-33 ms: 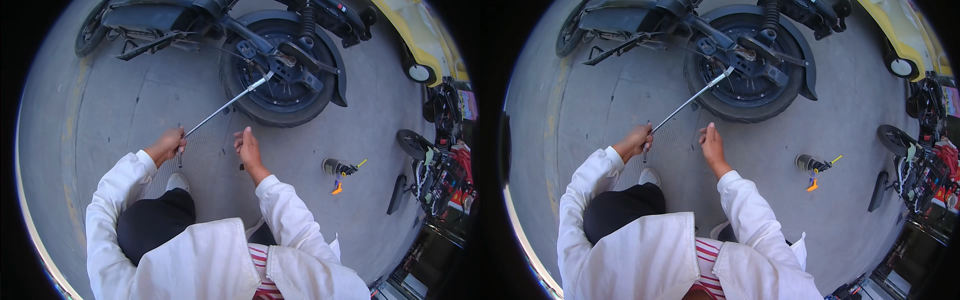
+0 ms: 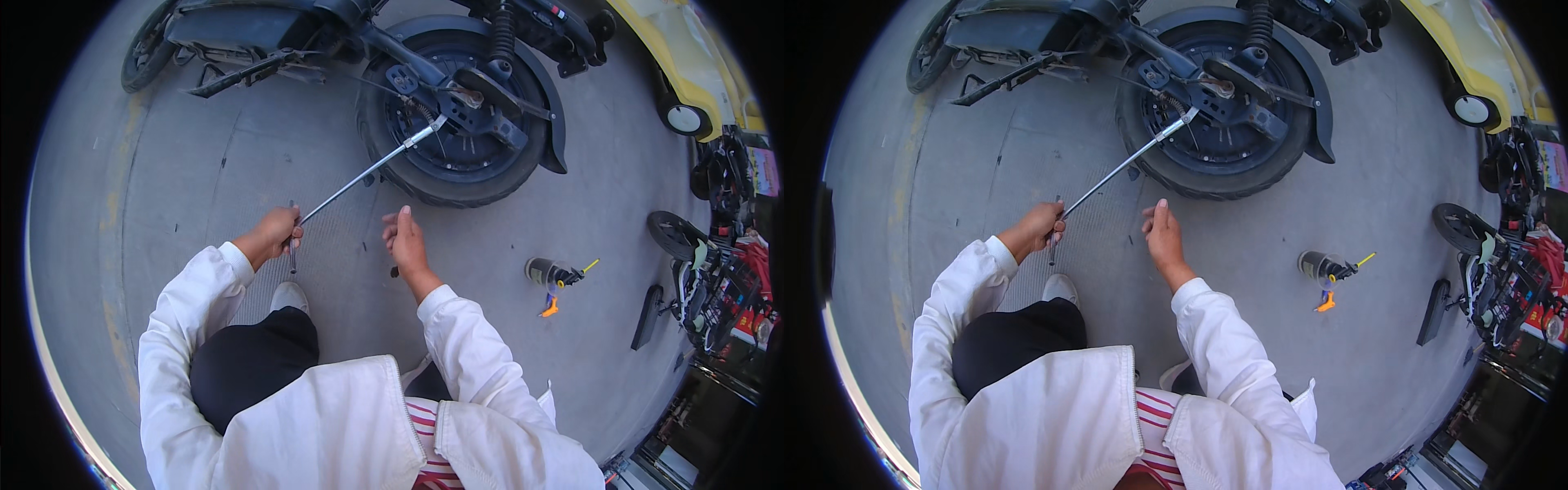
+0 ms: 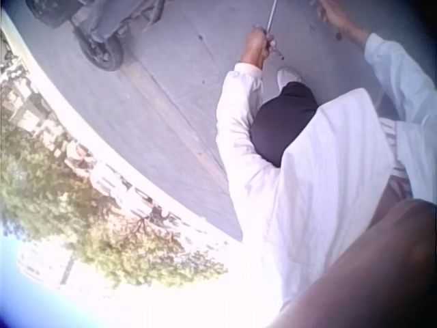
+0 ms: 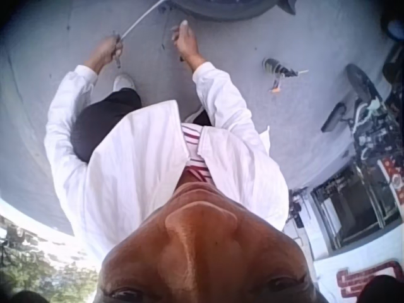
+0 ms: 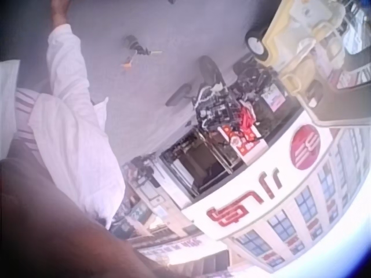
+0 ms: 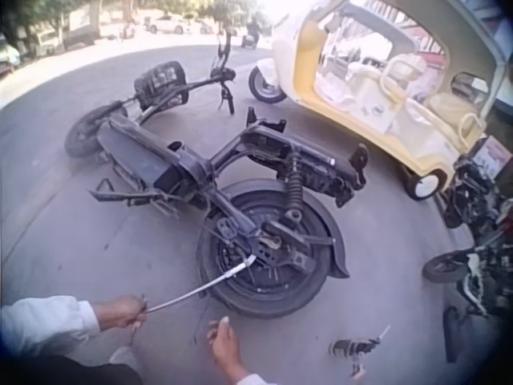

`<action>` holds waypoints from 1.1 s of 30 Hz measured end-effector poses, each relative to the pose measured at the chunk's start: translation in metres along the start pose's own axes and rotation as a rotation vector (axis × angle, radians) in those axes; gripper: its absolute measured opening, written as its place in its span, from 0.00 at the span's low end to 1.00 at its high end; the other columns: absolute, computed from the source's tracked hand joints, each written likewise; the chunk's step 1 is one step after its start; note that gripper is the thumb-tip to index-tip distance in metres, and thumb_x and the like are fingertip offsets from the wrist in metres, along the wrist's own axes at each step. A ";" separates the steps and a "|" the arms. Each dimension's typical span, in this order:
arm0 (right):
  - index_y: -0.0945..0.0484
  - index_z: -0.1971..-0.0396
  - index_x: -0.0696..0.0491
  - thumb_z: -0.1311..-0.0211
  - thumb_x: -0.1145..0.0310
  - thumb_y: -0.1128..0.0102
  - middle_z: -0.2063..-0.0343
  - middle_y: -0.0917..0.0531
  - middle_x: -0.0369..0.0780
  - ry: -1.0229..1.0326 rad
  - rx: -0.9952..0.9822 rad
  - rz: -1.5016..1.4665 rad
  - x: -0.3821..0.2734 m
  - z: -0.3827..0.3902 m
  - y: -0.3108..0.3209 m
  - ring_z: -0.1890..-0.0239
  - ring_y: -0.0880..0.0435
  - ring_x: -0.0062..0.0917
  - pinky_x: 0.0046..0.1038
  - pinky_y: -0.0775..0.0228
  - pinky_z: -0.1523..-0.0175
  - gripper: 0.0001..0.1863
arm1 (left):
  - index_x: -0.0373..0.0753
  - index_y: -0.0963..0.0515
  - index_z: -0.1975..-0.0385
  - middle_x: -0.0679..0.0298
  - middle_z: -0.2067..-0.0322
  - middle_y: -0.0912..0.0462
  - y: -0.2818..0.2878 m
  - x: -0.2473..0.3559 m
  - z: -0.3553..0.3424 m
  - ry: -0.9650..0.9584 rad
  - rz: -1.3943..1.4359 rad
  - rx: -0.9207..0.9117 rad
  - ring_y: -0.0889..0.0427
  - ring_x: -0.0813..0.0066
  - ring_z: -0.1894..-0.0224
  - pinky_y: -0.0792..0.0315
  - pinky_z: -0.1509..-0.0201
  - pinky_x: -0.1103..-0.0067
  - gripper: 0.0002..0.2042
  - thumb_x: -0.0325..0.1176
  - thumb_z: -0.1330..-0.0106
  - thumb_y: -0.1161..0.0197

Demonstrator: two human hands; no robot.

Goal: The person uses a T-handle wrench to loosen and tighten a bolt on the rear wheel hub of a black electric scooter. They briefly pick up a spray bottle, then continue adjusting the wheel bolt before standing up and moving the scooter.

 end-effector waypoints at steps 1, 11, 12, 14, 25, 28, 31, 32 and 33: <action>0.22 0.60 0.57 0.24 0.40 0.68 0.79 0.25 0.33 0.001 0.010 0.000 0.000 0.000 0.004 0.79 0.31 0.14 0.20 0.39 0.75 0.35 | 0.43 0.33 0.70 0.70 0.84 0.31 -0.006 0.006 0.006 0.008 -0.042 0.026 0.30 0.77 0.85 0.36 0.81 0.76 0.16 0.43 0.21 0.60; 0.22 0.59 0.57 0.23 0.41 0.67 0.79 0.25 0.32 -0.015 0.006 -0.021 -0.003 -0.001 0.003 0.79 0.31 0.14 0.19 0.38 0.74 0.34 | 0.38 0.30 0.62 0.69 0.76 0.28 -0.068 -0.021 0.059 0.209 0.205 -0.302 0.24 0.74 0.75 0.26 0.72 0.78 0.14 0.41 0.21 0.59; 0.22 0.59 0.57 0.23 0.41 0.67 0.79 0.25 0.33 -0.012 -0.001 -0.029 -0.005 0.000 0.000 0.79 0.31 0.14 0.19 0.38 0.74 0.34 | 0.38 0.30 0.62 0.68 0.75 0.27 -0.071 -0.026 0.061 0.230 0.229 -0.350 0.23 0.74 0.73 0.25 0.71 0.78 0.15 0.41 0.20 0.59; 0.22 0.59 0.57 0.23 0.41 0.67 0.79 0.25 0.33 -0.007 -0.014 -0.044 -0.007 0.001 -0.007 0.79 0.31 0.14 0.19 0.38 0.74 0.34 | 0.37 0.30 0.61 0.67 0.72 0.26 -0.075 -0.034 0.060 0.273 0.273 -0.447 0.21 0.73 0.71 0.22 0.67 0.78 0.15 0.41 0.20 0.60; 0.22 0.59 0.57 0.24 0.40 0.68 0.79 0.25 0.32 -0.004 0.012 -0.014 0.000 0.000 0.011 0.79 0.31 0.14 0.19 0.38 0.75 0.35 | 0.39 0.27 0.68 0.71 0.86 0.33 -0.017 0.000 0.016 -0.075 0.064 0.153 0.36 0.78 0.87 0.43 0.84 0.78 0.15 0.41 0.24 0.55; 0.22 0.59 0.57 0.24 0.40 0.68 0.79 0.25 0.32 -0.012 0.012 -0.012 0.001 -0.001 0.011 0.80 0.31 0.14 0.19 0.38 0.75 0.35 | 0.40 0.27 0.68 0.71 0.84 0.33 -0.020 -0.004 0.020 -0.080 0.105 0.125 0.34 0.79 0.85 0.40 0.82 0.79 0.14 0.41 0.24 0.55; 0.22 0.59 0.58 0.24 0.40 0.68 0.80 0.25 0.32 -0.013 0.006 -0.015 0.001 -0.002 0.008 0.80 0.31 0.14 0.19 0.38 0.75 0.35 | 0.41 0.28 0.66 0.70 0.81 0.29 -0.033 -0.012 0.033 0.039 0.180 -0.058 0.29 0.78 0.81 0.35 0.77 0.80 0.13 0.41 0.23 0.54; 0.22 0.59 0.58 0.24 0.40 0.68 0.80 0.25 0.32 -0.012 0.003 -0.017 0.001 -0.002 0.006 0.80 0.31 0.14 0.19 0.38 0.75 0.35 | 0.41 0.28 0.65 0.69 0.80 0.28 -0.041 -0.016 0.040 0.098 0.206 -0.138 0.27 0.77 0.79 0.33 0.76 0.80 0.13 0.41 0.23 0.53; 0.22 0.60 0.58 0.24 0.40 0.68 0.80 0.24 0.32 -0.007 0.006 -0.019 0.001 -0.003 0.005 0.80 0.31 0.14 0.19 0.38 0.75 0.35 | 0.42 0.28 0.65 0.68 0.78 0.27 -0.052 -0.020 0.048 0.128 0.217 -0.233 0.25 0.77 0.77 0.31 0.74 0.80 0.12 0.42 0.23 0.53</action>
Point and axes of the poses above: each hand's wrist, its own z-axis away from the middle knuckle, its own y-axis out of the back of the hand, x = y × z, the point moved 1 cm from there along -z, towards the middle knuckle
